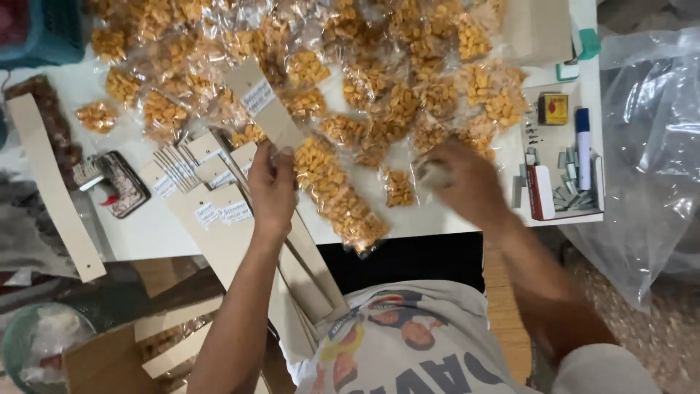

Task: Attaching small plastic bags of snacks to cardboard display strips using a handheld stapler.

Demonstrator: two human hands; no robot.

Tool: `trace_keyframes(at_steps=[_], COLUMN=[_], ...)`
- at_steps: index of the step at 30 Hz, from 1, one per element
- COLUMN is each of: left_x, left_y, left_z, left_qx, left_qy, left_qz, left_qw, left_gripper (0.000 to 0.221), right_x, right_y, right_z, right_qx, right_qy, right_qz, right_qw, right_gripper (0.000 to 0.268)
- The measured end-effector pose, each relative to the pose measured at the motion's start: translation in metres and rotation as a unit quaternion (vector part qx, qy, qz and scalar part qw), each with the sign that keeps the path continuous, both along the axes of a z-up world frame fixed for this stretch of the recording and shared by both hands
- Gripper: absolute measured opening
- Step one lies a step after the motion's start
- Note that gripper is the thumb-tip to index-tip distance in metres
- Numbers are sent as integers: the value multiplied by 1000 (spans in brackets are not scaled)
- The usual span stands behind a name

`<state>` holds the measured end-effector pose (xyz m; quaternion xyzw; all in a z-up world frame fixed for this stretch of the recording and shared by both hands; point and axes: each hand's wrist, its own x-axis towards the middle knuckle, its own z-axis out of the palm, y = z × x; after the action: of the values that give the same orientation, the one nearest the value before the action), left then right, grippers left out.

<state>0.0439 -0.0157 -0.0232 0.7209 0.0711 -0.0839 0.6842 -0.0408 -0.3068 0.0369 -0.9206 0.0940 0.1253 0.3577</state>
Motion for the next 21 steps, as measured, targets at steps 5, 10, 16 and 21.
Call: trace_keyframes(at_steps=[5, 10, 16, 21], left_x=[-6, 0, -5, 1], left_y=[-7, -2, -15, -18], left_z=[28, -30, 20, 5], left_qx=[-6, -93, -136, -142], left_qy=[79, 77, 109, 114], left_qz=[48, 80, 92, 52], left_qw=[996, 989, 980, 982], left_gripper=[16, 18, 18, 20], right_x=[25, 56, 62, 71], right_y=[-52, -90, -36, 9], right_z=[13, -57, 2, 40], right_qx=[-196, -250, -115, 333], right_qy=[-77, -102, -196, -187], right_qz=[9, 27, -10, 82], right_qw=[978, 963, 974, 921], right_gripper=[72, 46, 33, 18])
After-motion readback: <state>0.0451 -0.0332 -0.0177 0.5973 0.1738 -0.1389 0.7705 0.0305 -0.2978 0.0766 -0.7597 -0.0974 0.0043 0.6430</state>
